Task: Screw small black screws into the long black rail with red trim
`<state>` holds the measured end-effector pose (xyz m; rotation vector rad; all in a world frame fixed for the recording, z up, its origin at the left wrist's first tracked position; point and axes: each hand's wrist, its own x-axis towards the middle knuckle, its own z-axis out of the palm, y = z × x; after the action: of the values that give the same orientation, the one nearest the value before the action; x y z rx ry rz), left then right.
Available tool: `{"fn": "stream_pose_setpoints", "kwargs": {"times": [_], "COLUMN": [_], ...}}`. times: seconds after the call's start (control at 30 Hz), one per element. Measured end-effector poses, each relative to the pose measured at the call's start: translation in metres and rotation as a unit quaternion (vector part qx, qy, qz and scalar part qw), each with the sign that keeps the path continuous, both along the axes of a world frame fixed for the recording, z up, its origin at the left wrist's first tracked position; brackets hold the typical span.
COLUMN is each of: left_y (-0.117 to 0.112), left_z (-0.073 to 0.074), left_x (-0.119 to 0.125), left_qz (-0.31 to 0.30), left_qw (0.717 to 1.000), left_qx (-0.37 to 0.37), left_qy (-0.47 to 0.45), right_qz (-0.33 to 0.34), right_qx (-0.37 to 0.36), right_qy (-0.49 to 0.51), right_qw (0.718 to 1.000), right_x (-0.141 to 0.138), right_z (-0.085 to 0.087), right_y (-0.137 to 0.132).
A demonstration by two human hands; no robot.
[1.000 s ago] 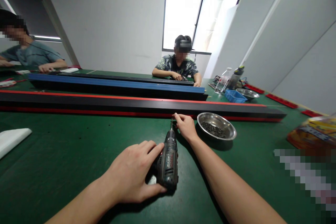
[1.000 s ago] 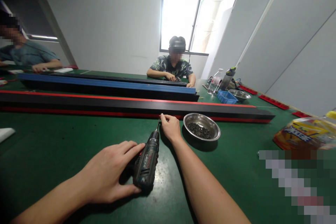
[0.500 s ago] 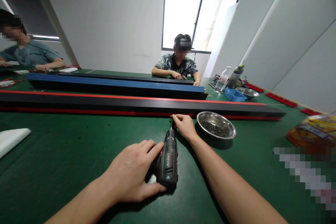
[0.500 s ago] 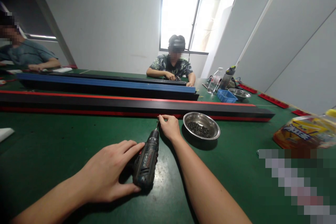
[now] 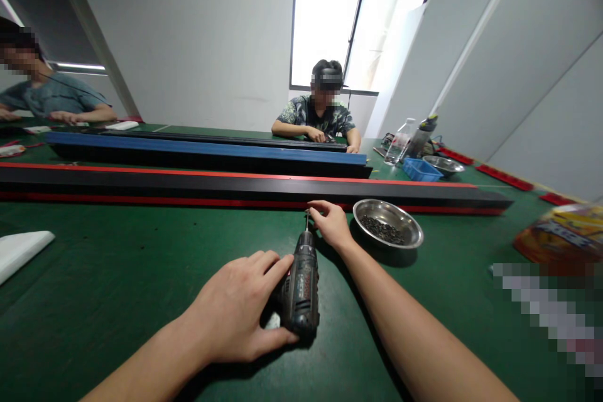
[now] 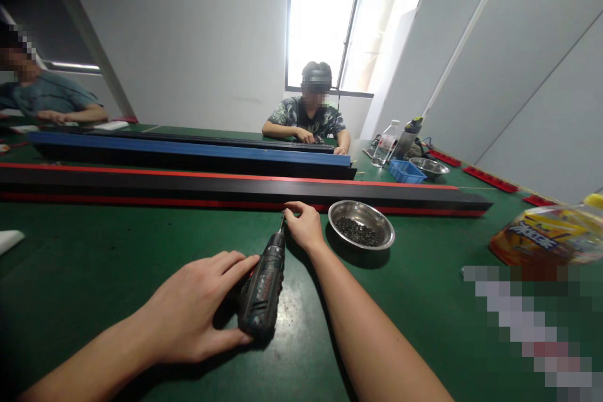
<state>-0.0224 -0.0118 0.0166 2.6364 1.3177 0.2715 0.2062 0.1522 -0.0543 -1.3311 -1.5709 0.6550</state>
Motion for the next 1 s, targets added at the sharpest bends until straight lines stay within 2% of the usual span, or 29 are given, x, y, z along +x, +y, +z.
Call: {"fn": "stream_pose_setpoints", "kwargs": {"times": [0.37, 0.63, 0.83, 1.0], "left_y": [0.001, 0.001, 0.005, 0.009], "left_z": [-0.007, 0.001, -0.010, -0.015], "left_x": [-0.002, 0.000, 0.000, 0.003], "left_qz": [-0.001, 0.005, 0.013, 0.028], "left_qw": [1.000, 1.000, 0.999, 0.996], "left_qx": [0.012, -0.001, 0.043, 0.078], "left_qy": [-0.005, 0.007, 0.011, 0.028], "right_qz": [0.000, 0.026, -0.044, -0.059], "right_qx": [-0.015, -0.043, -0.024, -0.026], "right_qy": [-0.021, -0.036, -0.018, -0.039], "right_qw": [1.000, 0.998, 0.999, 0.997], "right_x": [0.001, 0.004, 0.004, 0.001], "right_z": [0.002, -0.001, -0.004, 0.000], "right_y": [-0.002, 0.004, 0.005, 0.001]}}
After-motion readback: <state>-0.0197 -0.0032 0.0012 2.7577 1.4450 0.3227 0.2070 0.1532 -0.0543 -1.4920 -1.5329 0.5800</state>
